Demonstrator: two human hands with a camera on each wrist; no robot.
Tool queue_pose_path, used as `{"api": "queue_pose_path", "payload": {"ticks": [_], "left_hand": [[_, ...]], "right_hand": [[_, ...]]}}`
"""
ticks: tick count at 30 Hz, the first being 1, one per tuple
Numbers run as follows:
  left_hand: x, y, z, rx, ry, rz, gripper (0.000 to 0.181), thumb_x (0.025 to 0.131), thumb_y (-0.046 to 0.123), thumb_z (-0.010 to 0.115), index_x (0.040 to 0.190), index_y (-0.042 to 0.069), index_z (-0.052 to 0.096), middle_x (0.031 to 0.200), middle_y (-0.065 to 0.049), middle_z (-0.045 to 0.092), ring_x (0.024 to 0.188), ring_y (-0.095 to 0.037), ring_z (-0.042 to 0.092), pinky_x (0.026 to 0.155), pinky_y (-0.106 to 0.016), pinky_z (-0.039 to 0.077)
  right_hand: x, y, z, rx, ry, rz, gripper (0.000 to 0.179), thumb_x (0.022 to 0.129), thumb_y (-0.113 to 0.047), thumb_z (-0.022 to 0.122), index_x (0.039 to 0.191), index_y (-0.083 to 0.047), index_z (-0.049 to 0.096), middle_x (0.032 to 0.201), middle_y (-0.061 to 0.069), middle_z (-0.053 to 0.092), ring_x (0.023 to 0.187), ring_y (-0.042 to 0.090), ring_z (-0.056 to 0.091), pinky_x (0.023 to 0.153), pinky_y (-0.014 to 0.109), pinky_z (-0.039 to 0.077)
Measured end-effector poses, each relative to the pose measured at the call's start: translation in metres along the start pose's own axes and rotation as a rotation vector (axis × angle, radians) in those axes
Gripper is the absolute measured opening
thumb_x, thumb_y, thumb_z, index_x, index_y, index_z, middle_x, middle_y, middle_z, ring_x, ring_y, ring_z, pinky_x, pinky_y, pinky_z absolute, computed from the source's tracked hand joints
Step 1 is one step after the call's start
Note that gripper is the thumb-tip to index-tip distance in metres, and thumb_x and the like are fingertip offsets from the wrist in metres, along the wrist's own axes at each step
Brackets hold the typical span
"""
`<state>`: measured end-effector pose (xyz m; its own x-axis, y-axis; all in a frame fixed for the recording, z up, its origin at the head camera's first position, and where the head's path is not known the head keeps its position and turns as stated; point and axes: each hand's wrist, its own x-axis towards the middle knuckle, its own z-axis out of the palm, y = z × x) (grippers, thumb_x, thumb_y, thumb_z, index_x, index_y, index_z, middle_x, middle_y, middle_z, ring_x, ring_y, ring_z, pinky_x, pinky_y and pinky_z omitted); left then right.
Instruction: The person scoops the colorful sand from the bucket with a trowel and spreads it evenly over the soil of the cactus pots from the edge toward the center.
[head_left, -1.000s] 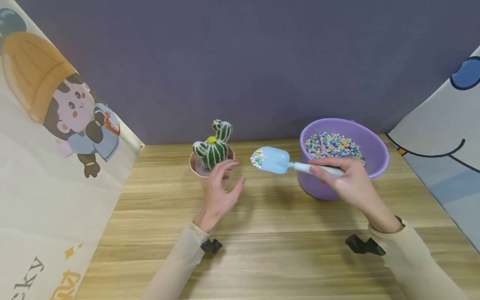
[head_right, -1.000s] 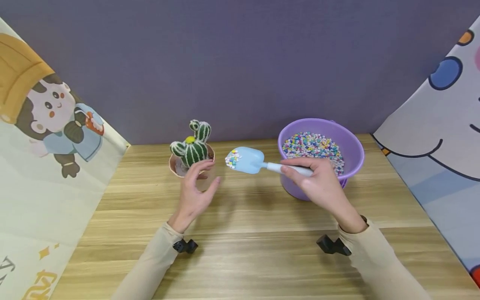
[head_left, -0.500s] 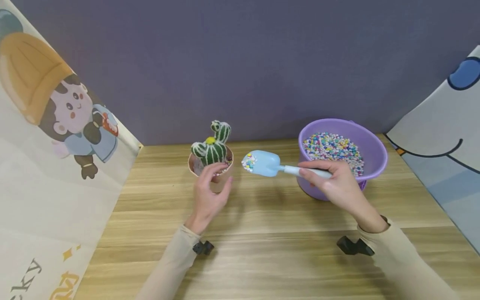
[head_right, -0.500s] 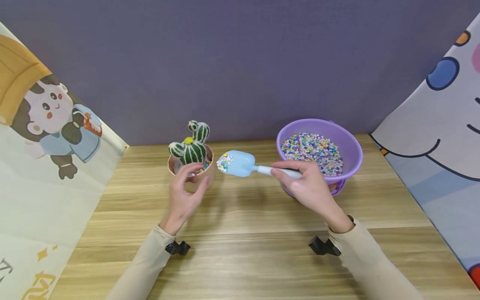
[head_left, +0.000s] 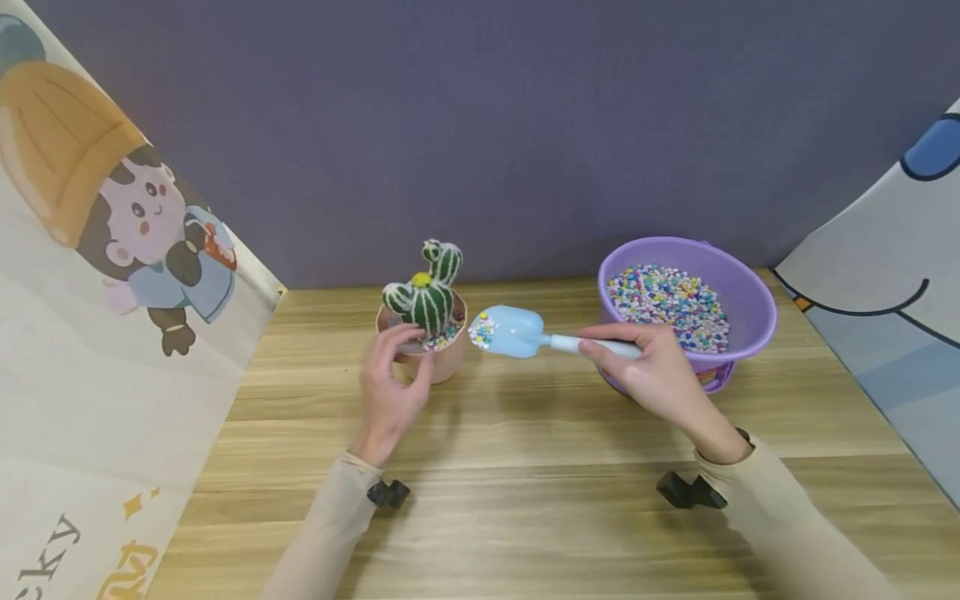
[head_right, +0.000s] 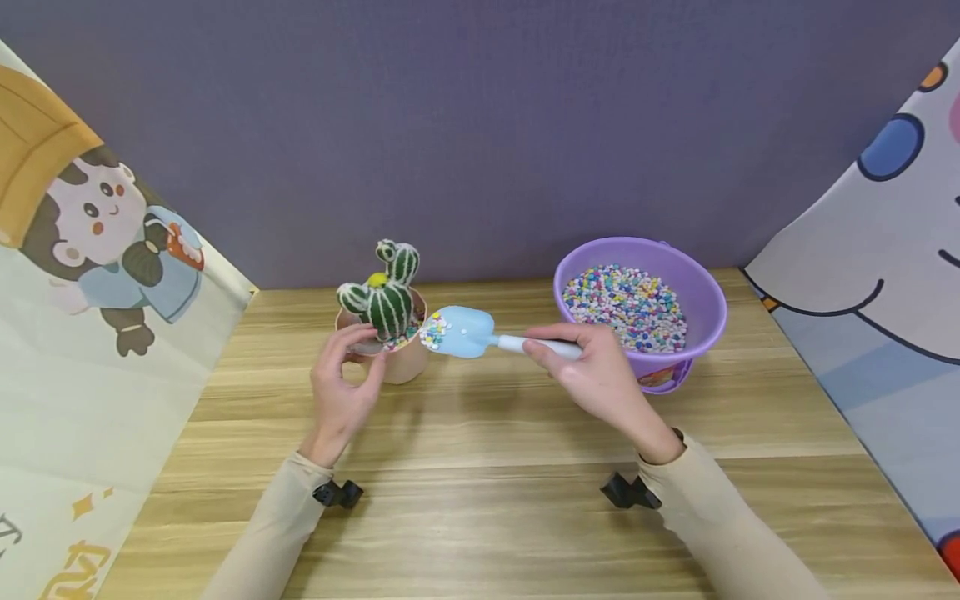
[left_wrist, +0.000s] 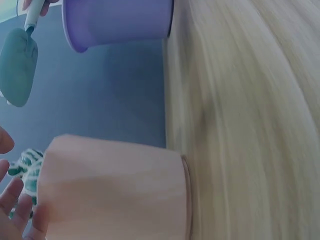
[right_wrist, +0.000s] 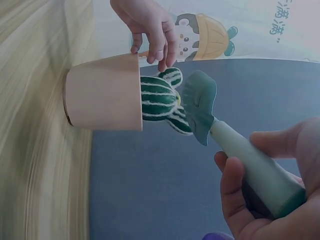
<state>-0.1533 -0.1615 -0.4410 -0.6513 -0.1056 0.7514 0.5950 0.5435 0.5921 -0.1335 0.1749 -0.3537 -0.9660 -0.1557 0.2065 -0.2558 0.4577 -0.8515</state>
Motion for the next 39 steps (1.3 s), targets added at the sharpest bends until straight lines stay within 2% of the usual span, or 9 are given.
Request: {"api": "queue_pose_path", "payload": {"ticks": [4,8,14,20,24,27,31,36,39], "left_hand": [[-0.001,-0.005,-0.005,0.058,-0.011,-0.061,0.042,0.085,0.008,0.079,0.124,-0.004,0.068,0.133,-0.024,0.067,0.112,-0.042,0.061,0.085,-0.034,0.054],[-0.001,-0.01,-0.01,0.112,-0.057,-0.132,0.061,0.086,0.019,0.08,0.139,-0.003,0.059,0.153,-0.024,0.055,0.131,-0.041,0.053,0.097,-0.048,0.053],[0.007,-0.014,-0.02,0.165,-0.202,-0.252,0.087,0.089,0.036,0.08,0.159,0.003,0.042,0.171,-0.02,0.034,0.152,-0.04,0.037,0.123,-0.064,0.037],[0.018,-0.026,-0.03,0.214,-0.337,-0.347,0.101,0.088,0.047,0.082,0.165,0.005,0.032,0.176,-0.019,0.023,0.159,-0.043,0.027,0.128,-0.07,0.026],[0.021,-0.035,-0.033,0.206,-0.383,-0.37,0.103,0.087,0.048,0.083,0.166,0.008,0.032,0.176,-0.016,0.027,0.161,-0.042,0.026,0.13,-0.067,0.024],[0.021,-0.041,-0.035,0.201,-0.401,-0.364,0.102,0.088,0.049,0.083,0.167,0.012,0.031,0.175,-0.013,0.03,0.161,-0.04,0.028,0.131,-0.066,0.023],[0.019,-0.044,-0.036,0.201,-0.411,-0.35,0.101,0.089,0.05,0.081,0.168,0.015,0.029,0.176,-0.01,0.028,0.161,-0.04,0.029,0.13,-0.068,0.023],[0.018,-0.044,-0.035,0.21,-0.418,-0.356,0.1,0.09,0.052,0.08,0.168,0.015,0.03,0.178,-0.01,0.023,0.162,-0.039,0.028,0.13,-0.067,0.025],[0.017,-0.043,-0.035,0.211,-0.416,-0.373,0.101,0.09,0.054,0.08,0.168,0.016,0.03,0.179,-0.007,0.022,0.161,-0.038,0.029,0.128,-0.065,0.032]], "right_hand": [[0.002,-0.002,0.006,-0.017,-0.008,0.01,0.024,0.097,-0.025,0.079,0.115,-0.009,0.083,0.071,0.005,0.071,0.057,0.012,0.06,0.045,0.026,0.046],[0.005,-0.004,0.011,-0.032,-0.013,0.02,0.026,0.097,-0.025,0.08,0.117,-0.009,0.083,0.078,0.007,0.075,0.061,0.013,0.063,0.048,0.026,0.047],[0.011,-0.005,0.017,-0.047,-0.025,0.035,0.026,0.097,-0.027,0.079,0.117,-0.01,0.083,0.079,0.007,0.075,0.063,0.016,0.064,0.049,0.027,0.047],[0.018,-0.004,0.026,-0.053,-0.032,0.032,0.026,0.097,-0.026,0.079,0.115,-0.009,0.083,0.079,0.008,0.076,0.063,0.014,0.064,0.05,0.027,0.048],[0.02,-0.004,0.03,-0.055,-0.04,0.035,0.025,0.097,-0.025,0.078,0.115,-0.008,0.083,0.079,0.008,0.076,0.063,0.015,0.064,0.05,0.027,0.048],[0.022,-0.004,0.032,-0.06,-0.05,0.038,0.026,0.097,-0.026,0.078,0.116,-0.008,0.083,0.08,0.008,0.076,0.064,0.018,0.065,0.05,0.027,0.048],[0.025,-0.005,0.037,-0.061,-0.061,0.035,0.029,0.097,-0.026,0.078,0.117,-0.006,0.082,0.078,0.008,0.076,0.064,0.026,0.066,0.049,0.026,0.047],[0.03,-0.005,0.045,-0.061,-0.06,0.009,0.028,0.096,-0.025,0.079,0.116,-0.005,0.082,0.073,0.005,0.074,0.058,0.019,0.059,0.047,0.025,0.045],[0.032,-0.005,0.049,-0.078,-0.052,-0.013,0.026,0.095,-0.026,0.08,0.114,-0.007,0.083,0.072,0.005,0.073,0.055,0.014,0.054,0.047,0.025,0.043]]}}
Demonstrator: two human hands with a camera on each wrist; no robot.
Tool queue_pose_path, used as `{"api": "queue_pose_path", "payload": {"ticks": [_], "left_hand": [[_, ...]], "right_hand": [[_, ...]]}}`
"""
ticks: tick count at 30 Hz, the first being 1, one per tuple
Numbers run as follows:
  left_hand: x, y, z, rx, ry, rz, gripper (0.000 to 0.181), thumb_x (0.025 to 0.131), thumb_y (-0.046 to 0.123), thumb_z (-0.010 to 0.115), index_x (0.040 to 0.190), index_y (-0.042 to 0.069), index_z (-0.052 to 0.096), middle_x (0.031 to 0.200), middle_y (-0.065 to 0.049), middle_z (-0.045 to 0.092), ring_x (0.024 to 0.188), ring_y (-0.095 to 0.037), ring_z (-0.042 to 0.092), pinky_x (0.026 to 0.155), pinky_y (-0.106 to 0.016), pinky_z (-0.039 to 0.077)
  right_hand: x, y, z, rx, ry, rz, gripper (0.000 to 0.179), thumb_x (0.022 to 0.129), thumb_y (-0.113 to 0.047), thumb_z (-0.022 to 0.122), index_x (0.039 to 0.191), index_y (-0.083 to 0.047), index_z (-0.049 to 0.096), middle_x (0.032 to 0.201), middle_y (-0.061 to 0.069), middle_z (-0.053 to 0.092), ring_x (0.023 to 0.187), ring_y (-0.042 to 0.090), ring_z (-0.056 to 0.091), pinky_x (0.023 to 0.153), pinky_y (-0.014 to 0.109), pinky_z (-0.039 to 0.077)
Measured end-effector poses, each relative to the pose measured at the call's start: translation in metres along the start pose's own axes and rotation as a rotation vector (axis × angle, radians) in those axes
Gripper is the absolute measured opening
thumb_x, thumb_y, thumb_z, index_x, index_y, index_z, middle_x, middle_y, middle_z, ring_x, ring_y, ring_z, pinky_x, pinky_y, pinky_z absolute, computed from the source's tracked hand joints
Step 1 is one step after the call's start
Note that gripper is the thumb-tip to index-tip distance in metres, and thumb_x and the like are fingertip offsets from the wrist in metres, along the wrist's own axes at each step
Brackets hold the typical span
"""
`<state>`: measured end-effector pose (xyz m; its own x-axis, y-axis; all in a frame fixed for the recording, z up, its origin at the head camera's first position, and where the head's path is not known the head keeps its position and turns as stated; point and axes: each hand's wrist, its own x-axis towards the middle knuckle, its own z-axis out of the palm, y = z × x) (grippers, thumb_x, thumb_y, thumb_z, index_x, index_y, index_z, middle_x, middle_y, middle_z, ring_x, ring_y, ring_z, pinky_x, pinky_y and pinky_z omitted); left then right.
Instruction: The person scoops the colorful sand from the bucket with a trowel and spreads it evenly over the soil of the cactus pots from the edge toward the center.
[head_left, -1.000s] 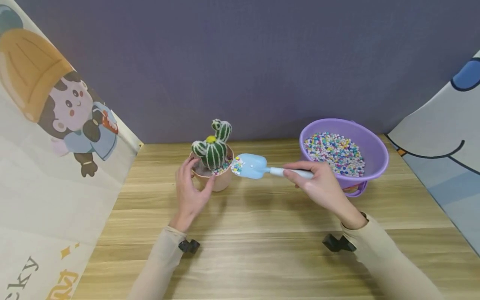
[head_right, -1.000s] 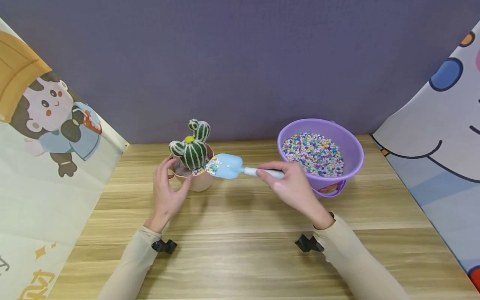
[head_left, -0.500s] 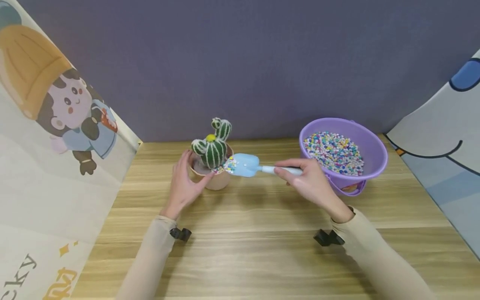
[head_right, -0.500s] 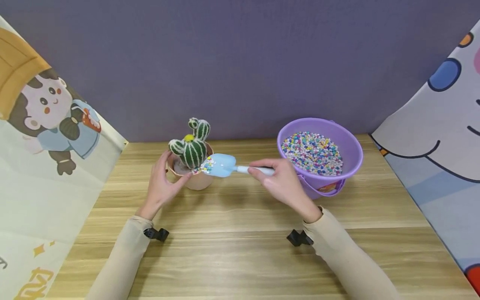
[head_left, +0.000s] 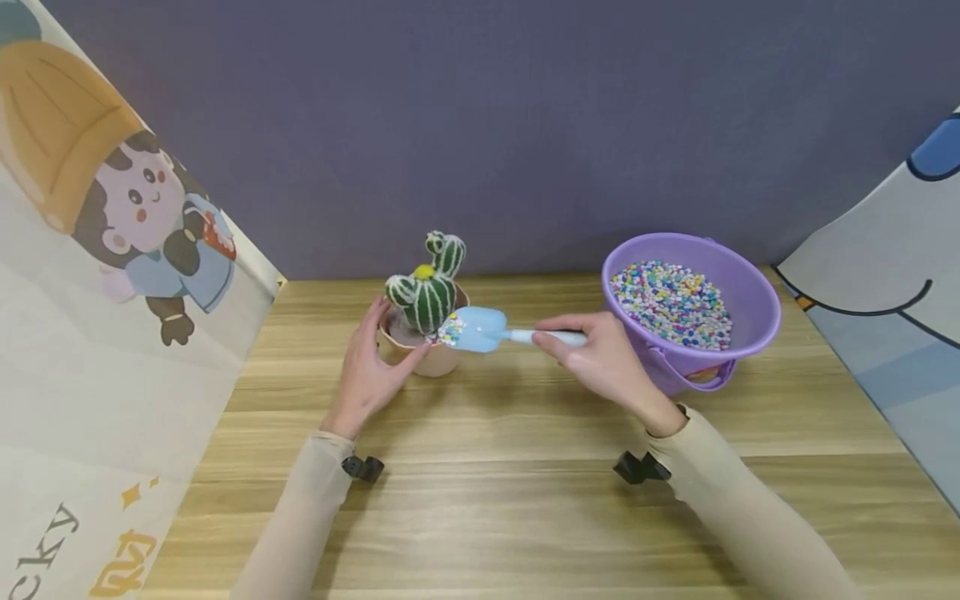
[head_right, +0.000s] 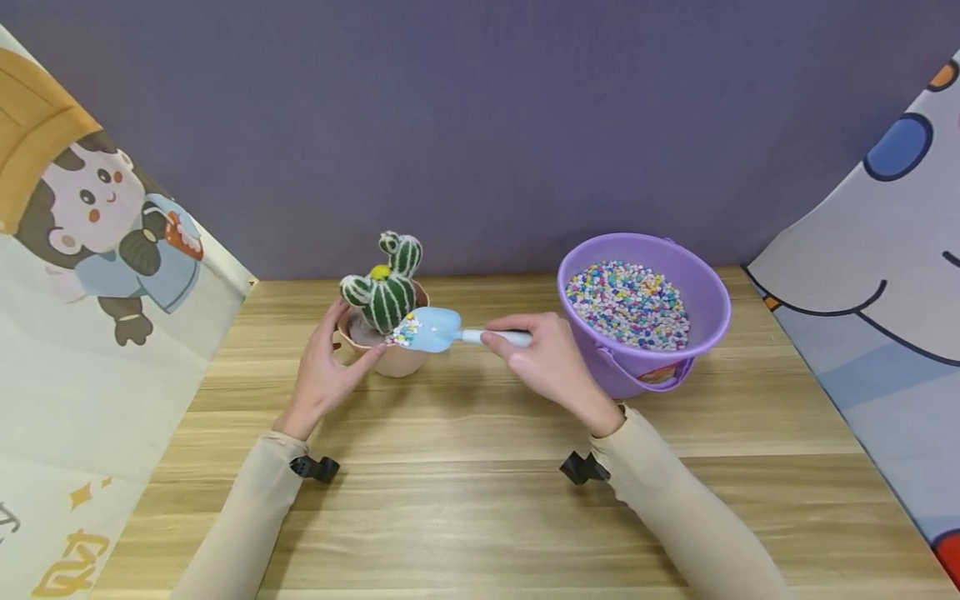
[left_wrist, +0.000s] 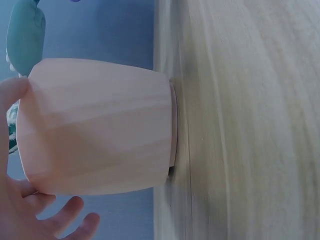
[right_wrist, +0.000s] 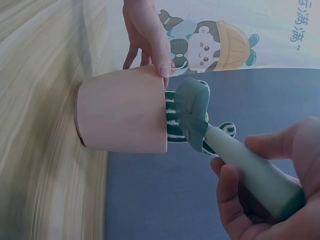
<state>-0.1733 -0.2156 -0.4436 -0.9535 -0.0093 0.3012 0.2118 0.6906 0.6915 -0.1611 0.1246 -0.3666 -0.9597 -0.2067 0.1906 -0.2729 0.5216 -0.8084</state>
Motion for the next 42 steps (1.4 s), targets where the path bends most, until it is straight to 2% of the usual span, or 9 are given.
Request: {"api": "queue_pose_path", "payload": {"ticks": [4,16,21,24,30,33,38,42], "left_hand": [[-0.001,0.003,0.002,0.002,0.012,-0.012,0.103,0.089,0.057,0.081,0.169,0.017,0.029,0.178,-0.005,0.024,0.161,-0.037,0.031,0.126,-0.063,0.037],[-0.005,0.013,0.01,0.021,0.086,0.004,0.099,0.088,0.058,0.082,0.165,0.015,0.038,0.175,-0.008,0.033,0.158,-0.037,0.035,0.13,-0.062,0.028],[-0.006,0.016,0.008,0.043,0.098,0.02,0.099,0.086,0.056,0.084,0.162,0.01,0.04,0.171,-0.013,0.037,0.157,-0.038,0.034,0.13,-0.063,0.027],[-0.003,0.015,0.004,0.053,0.069,0.021,0.102,0.086,0.056,0.084,0.163,0.009,0.038,0.171,-0.014,0.035,0.158,-0.039,0.031,0.13,-0.065,0.026],[0.002,0.011,-0.006,0.055,-0.054,-0.003,0.11,0.087,0.063,0.079,0.169,0.013,0.026,0.178,-0.011,0.022,0.163,-0.039,0.024,0.13,-0.07,0.022],[0.002,0.009,-0.007,0.051,-0.069,-0.007,0.111,0.087,0.065,0.078,0.17,0.014,0.024,0.178,-0.01,0.021,0.163,-0.038,0.024,0.13,-0.068,0.023],[0.001,0.012,-0.003,0.063,-0.024,-0.014,0.111,0.085,0.069,0.079,0.168,0.014,0.028,0.176,-0.011,0.028,0.161,-0.037,0.028,0.13,-0.066,0.025],[-0.003,0.018,0.004,0.075,0.053,0.005,0.106,0.084,0.065,0.082,0.164,0.011,0.038,0.171,-0.012,0.037,0.156,-0.037,0.035,0.129,-0.062,0.031]], "right_hand": [[0.003,-0.003,0.004,-0.022,0.01,-0.018,0.026,0.094,-0.028,0.081,0.113,-0.009,0.084,0.075,0.005,0.075,0.057,0.016,0.055,0.049,0.026,0.044],[0.012,-0.008,0.007,-0.09,0.01,-0.04,0.026,0.093,-0.029,0.081,0.111,-0.01,0.084,0.084,0.006,0.08,0.062,0.017,0.062,0.055,0.028,0.049],[0.015,-0.016,0.003,-0.131,-0.025,-0.041,0.027,0.094,-0.032,0.08,0.112,-0.012,0.084,0.093,0.006,0.082,0.066,0.017,0.063,0.059,0.031,0.051],[0.018,-0.021,0.002,-0.162,-0.05,-0.042,0.029,0.094,-0.035,0.079,0.113,-0.013,0.084,0.097,0.006,0.082,0.069,0.018,0.064,0.062,0.033,0.052],[0.02,-0.03,0.001,-0.205,-0.067,-0.037,0.031,0.093,-0.038,0.079,0.113,-0.014,0.084,0.104,0.006,0.083,0.08,0.02,0.071,0.07,0.033,0.055],[0.019,-0.032,0.002,-0.211,-0.059,-0.031,0.03,0.093,-0.038,0.079,0.112,-0.015,0.085,0.103,0.005,0.083,0.078,0.02,0.069,0.068,0.033,0.054],[0.018,-0.034,0.001,-0.214,-0.046,-0.028,0.03,0.093,-0.038,0.079,0.112,-0.016,0.085,0.099,0.005,0.083,0.071,0.019,0.066,0.063,0.033,0.051],[0.018,-0.034,0.001,-0.223,-0.031,-0.023,0.03,0.093,-0.038,0.079,0.112,-0.016,0.085,0.096,0.005,0.083,0.067,0.018,0.064,0.06,0.033,0.05]]}}
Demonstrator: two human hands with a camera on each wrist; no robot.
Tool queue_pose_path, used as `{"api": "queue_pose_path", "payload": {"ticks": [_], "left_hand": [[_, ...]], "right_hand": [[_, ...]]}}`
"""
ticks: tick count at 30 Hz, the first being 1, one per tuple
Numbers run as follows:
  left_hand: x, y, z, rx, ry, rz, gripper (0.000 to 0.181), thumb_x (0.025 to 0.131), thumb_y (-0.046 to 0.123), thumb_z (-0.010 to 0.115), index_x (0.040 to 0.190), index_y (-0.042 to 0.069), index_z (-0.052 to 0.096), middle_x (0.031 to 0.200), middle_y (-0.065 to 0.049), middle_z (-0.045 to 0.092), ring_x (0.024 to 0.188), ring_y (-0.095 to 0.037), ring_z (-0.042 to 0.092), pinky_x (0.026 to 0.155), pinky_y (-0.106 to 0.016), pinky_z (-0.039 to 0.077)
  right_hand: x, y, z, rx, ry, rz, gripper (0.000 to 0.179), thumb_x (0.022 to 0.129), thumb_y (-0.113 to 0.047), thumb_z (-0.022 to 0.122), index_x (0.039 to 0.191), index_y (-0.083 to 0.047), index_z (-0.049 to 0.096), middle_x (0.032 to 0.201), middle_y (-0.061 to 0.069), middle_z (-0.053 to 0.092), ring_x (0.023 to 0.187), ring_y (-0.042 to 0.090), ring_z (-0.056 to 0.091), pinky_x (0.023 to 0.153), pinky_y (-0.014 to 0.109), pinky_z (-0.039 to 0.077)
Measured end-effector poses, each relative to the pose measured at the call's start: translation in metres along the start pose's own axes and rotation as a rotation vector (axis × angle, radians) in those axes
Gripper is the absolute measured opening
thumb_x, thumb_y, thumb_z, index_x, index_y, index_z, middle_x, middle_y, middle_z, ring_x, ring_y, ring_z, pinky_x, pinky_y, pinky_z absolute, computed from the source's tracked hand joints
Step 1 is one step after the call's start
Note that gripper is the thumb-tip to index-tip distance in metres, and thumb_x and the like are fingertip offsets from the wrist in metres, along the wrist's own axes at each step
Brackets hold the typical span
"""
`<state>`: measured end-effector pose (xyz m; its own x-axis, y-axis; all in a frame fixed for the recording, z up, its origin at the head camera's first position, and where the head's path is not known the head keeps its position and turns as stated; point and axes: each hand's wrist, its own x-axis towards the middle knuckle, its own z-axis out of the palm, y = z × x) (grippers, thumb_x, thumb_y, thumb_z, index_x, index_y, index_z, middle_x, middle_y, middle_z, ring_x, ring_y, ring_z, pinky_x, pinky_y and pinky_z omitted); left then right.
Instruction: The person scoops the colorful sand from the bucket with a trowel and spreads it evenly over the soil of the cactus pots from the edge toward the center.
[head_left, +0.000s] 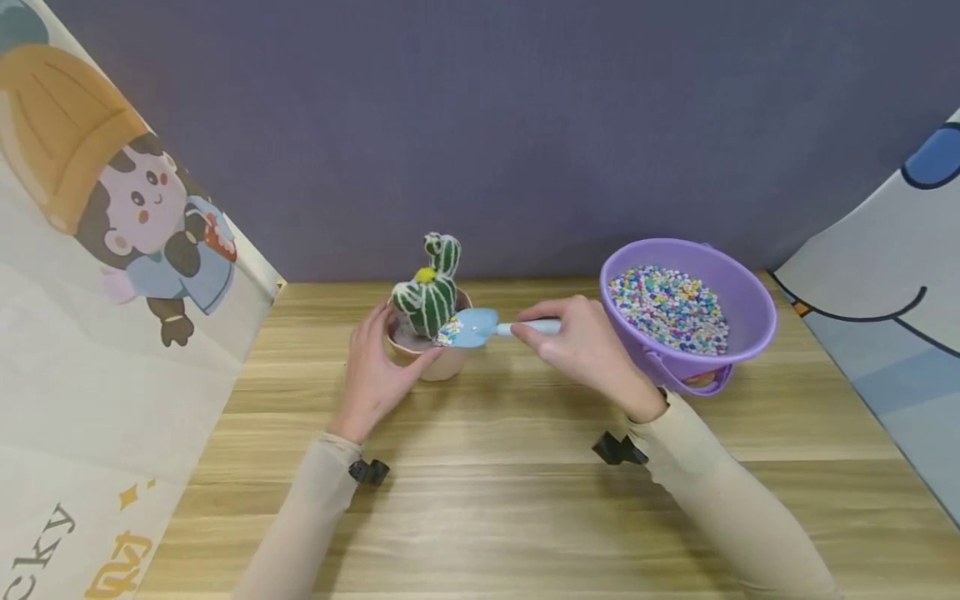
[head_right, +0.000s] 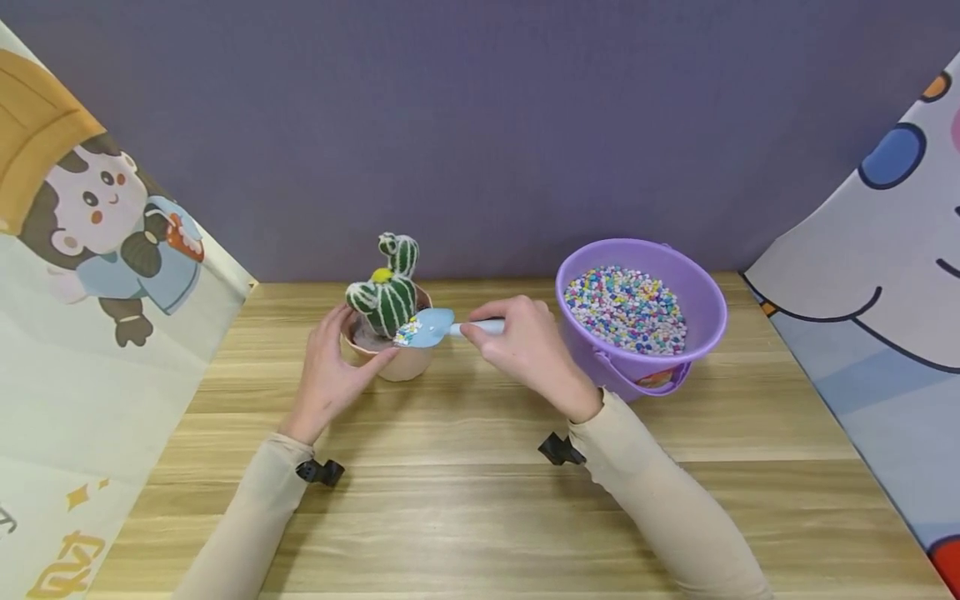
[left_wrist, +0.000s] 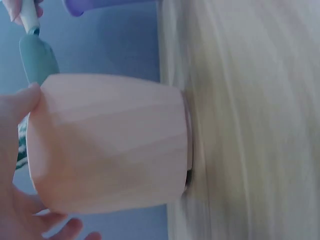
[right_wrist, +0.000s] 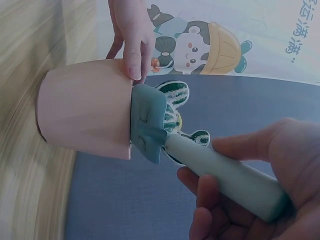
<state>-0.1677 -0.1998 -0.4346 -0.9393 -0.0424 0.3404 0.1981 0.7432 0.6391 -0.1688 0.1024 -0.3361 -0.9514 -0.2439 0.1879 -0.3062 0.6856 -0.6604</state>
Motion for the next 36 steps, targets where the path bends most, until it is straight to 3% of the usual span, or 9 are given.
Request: {"api": "queue_pose_path", "payload": {"ticks": [4,8,12,16,20,24,36], "left_hand": [[-0.004,0.006,0.006,0.016,0.073,0.005,0.104,0.082,0.061,0.085,0.16,0.007,0.042,0.167,-0.014,0.041,0.149,-0.037,0.04,0.124,-0.058,0.037],[-0.007,0.01,0.008,0.028,0.097,-0.011,0.106,0.081,0.061,0.086,0.16,0.007,0.042,0.164,-0.018,0.041,0.147,-0.038,0.039,0.121,-0.058,0.039],[-0.006,0.01,0.005,0.034,0.053,-0.035,0.111,0.08,0.064,0.085,0.163,0.008,0.037,0.167,-0.019,0.034,0.152,-0.039,0.034,0.124,-0.061,0.037],[-0.002,0.005,-0.002,0.021,-0.025,-0.021,0.113,0.082,0.061,0.085,0.167,0.009,0.03,0.175,-0.018,0.024,0.16,-0.041,0.025,0.127,-0.068,0.029],[0.001,-0.001,-0.006,0.01,-0.087,-0.001,0.113,0.085,0.06,0.082,0.168,0.009,0.027,0.177,-0.015,0.022,0.162,-0.04,0.023,0.129,-0.068,0.025],[0.0,-0.002,-0.005,0.004,-0.103,-0.011,0.114,0.085,0.064,0.081,0.168,0.009,0.026,0.177,-0.013,0.023,0.163,-0.038,0.024,0.13,-0.066,0.025],[-0.001,0.007,0.006,-0.008,0.031,-0.017,0.112,0.076,0.066,0.089,0.161,0.01,0.041,0.166,-0.015,0.035,0.152,-0.036,0.035,0.124,-0.061,0.037]], "right_hand": [[-0.001,0.0,0.0,-0.004,0.003,-0.007,0.031,0.093,-0.038,0.079,0.112,-0.015,0.085,0.094,0.005,0.083,0.064,0.017,0.062,0.059,0.033,0.049],[-0.002,0.0,-0.001,-0.011,0.012,-0.015,0.031,0.093,-0.037,0.08,0.112,-0.014,0.084,0.095,0.005,0.083,0.065,0.017,0.063,0.06,0.033,0.05],[-0.004,0.0,-0.001,-0.017,0.023,-0.022,0.031,0.092,-0.037,0.081,0.112,-0.014,0.084,0.098,0.005,0.083,0.068,0.017,0.065,0.062,0.032,0.051],[-0.006,0.001,-0.001,-0.019,0.039,-0.039,0.03,0.091,-0.036,0.082,0.111,-0.014,0.085,0.098,0.005,0.083,0.068,0.017,0.065,0.063,0.032,0.051],[-0.007,0.002,0.0,-0.024,0.064,-0.059,0.027,0.09,-0.034,0.083,0.109,-0.014,0.085,0.097,0.005,0.084,0.066,0.016,0.065,0.061,0.032,0.051],[-0.007,0.003,0.0,-0.024,0.074,-0.073,0.027,0.09,-0.033,0.084,0.108,-0.013,0.085,0.096,0.005,0.084,0.065,0.016,0.064,0.06,0.032,0.05],[-0.009,0.006,-0.001,-0.012,0.07,-0.075,0.027,0.09,-0.032,0.084,0.109,-0.014,0.085,0.094,0.005,0.083,0.064,0.015,0.064,0.061,0.032,0.051]]}}
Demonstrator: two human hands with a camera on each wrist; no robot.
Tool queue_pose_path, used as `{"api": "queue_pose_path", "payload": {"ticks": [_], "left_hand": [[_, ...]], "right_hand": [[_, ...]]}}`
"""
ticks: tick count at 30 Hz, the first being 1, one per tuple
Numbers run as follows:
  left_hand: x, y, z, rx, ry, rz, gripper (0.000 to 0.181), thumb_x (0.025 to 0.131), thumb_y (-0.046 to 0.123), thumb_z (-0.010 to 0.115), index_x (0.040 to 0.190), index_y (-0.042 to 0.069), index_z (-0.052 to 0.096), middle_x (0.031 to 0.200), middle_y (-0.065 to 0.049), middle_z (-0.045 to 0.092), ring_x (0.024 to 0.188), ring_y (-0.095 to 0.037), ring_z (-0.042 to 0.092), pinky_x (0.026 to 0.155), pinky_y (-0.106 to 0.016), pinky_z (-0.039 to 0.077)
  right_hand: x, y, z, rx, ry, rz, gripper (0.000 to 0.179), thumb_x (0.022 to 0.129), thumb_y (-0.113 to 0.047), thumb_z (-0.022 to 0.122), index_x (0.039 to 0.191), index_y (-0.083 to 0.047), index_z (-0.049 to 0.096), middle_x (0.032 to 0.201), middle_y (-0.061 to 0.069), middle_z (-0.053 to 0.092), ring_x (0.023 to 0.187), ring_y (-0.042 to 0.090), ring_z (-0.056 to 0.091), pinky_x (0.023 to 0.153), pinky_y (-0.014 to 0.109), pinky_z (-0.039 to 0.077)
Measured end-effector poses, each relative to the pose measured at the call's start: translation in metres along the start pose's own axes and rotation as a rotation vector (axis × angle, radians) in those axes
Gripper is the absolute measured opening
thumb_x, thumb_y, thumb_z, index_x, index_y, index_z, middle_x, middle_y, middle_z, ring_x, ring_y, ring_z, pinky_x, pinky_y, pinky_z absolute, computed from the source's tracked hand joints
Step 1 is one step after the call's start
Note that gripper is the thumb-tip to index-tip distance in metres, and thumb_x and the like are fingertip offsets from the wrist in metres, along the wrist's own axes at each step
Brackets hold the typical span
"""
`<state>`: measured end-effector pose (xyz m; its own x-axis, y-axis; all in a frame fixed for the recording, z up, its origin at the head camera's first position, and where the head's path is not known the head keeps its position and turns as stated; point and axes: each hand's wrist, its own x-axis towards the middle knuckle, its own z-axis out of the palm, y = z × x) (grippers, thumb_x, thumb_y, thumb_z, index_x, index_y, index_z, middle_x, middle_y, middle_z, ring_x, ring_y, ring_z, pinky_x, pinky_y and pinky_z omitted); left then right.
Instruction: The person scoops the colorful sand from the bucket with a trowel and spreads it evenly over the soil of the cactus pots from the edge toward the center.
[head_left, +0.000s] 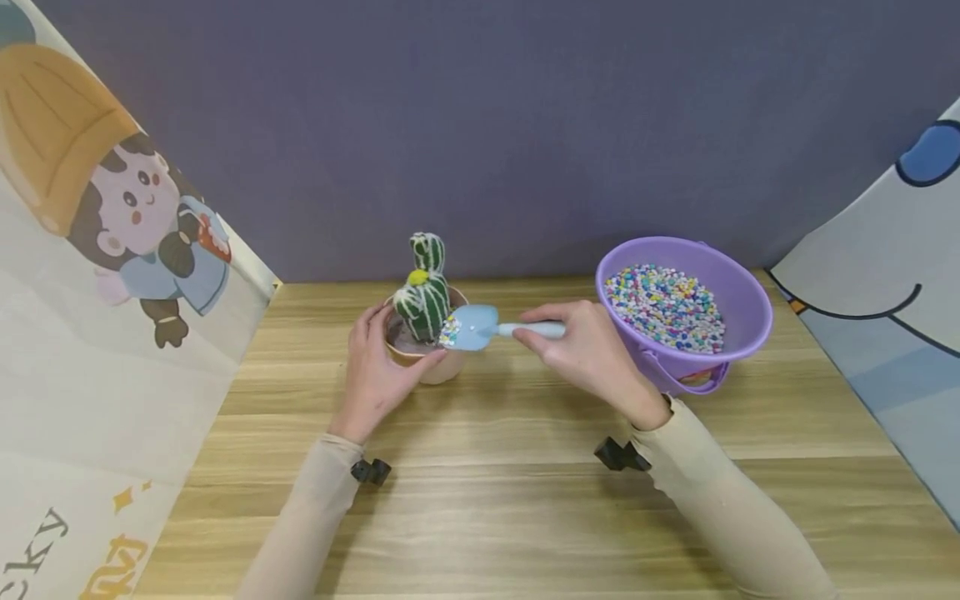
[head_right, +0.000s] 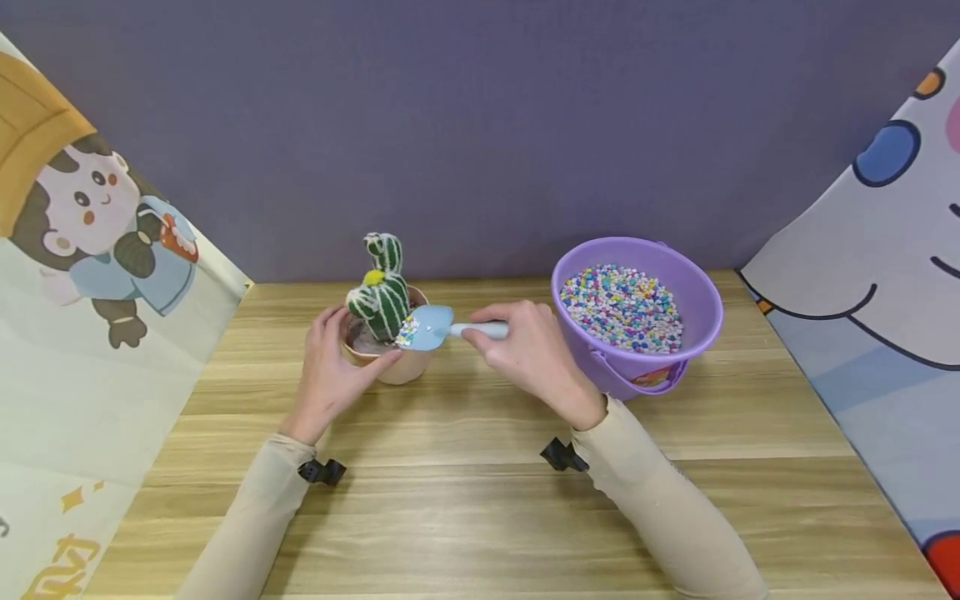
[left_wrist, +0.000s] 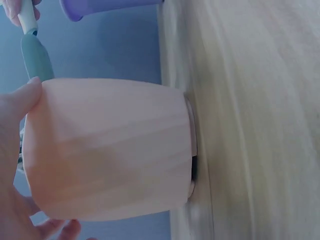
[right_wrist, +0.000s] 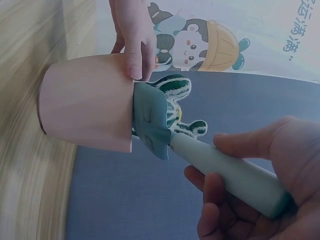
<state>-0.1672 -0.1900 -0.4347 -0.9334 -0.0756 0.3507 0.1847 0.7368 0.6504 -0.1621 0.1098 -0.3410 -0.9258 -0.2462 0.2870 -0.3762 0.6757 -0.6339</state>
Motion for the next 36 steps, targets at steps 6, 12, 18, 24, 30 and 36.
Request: {"api": "queue_pose_path", "payload": {"ticks": [6,12,18,24,30,36], "left_hand": [[0.001,0.0,-0.005,0.009,-0.025,0.0,0.114,0.075,0.064,0.09,0.163,0.012,0.038,0.168,-0.019,0.028,0.155,-0.038,0.03,0.124,-0.065,0.036],[0.008,-0.007,-0.015,0.023,-0.146,0.036,0.113,0.081,0.062,0.085,0.167,0.013,0.03,0.178,-0.015,0.018,0.163,-0.042,0.02,0.128,-0.071,0.026],[0.007,-0.008,-0.01,0.01,-0.15,0.019,0.114,0.082,0.067,0.083,0.168,0.014,0.03,0.178,-0.008,0.02,0.162,-0.037,0.023,0.129,-0.067,0.029],[0.005,0.0,-0.005,0.005,-0.088,-0.003,0.112,0.078,0.068,0.086,0.164,0.016,0.036,0.174,-0.01,0.027,0.159,-0.036,0.028,0.126,-0.066,0.033],[0.002,0.004,-0.001,0.003,-0.047,-0.006,0.112,0.077,0.066,0.087,0.163,0.014,0.038,0.171,-0.014,0.029,0.155,-0.036,0.031,0.124,-0.064,0.036],[0.003,-0.001,-0.007,-0.028,-0.082,0.034,0.108,0.08,0.057,0.088,0.165,0.015,0.036,0.174,-0.013,0.027,0.159,-0.039,0.027,0.127,-0.068,0.03]], "right_hand": [[0.001,0.001,-0.001,0.012,-0.006,0.004,0.027,0.09,-0.032,0.085,0.109,-0.014,0.085,0.092,0.004,0.083,0.061,0.015,0.062,0.057,0.031,0.049],[0.001,0.001,-0.002,0.006,-0.013,0.005,0.028,0.09,-0.033,0.084,0.11,-0.013,0.085,0.093,0.003,0.083,0.061,0.015,0.06,0.057,0.031,0.048],[0.002,0.001,-0.002,0.0,-0.006,-0.004,0.028,0.089,-0.032,0.085,0.11,-0.012,0.085,0.093,0.005,0.083,0.06,0.015,0.06,0.056,0.031,0.048],[0.001,0.002,-0.002,0.008,0.005,-0.002,0.027,0.089,-0.031,0.085,0.108,-0.012,0.085,0.091,0.004,0.083,0.06,0.015,0.061,0.055,0.03,0.048],[0.001,0.003,-0.003,0.015,0.006,-0.004,0.025,0.089,-0.031,0.085,0.107,-0.014,0.086,0.09,0.003,0.083,0.06,0.015,0.06,0.054,0.03,0.048],[0.001,0.004,-0.004,0.013,0.011,-0.011,0.025,0.089,-0.03,0.085,0.107,-0.012,0.086,0.089,0.003,0.082,0.059,0.014,0.059,0.054,0.03,0.047]]}}
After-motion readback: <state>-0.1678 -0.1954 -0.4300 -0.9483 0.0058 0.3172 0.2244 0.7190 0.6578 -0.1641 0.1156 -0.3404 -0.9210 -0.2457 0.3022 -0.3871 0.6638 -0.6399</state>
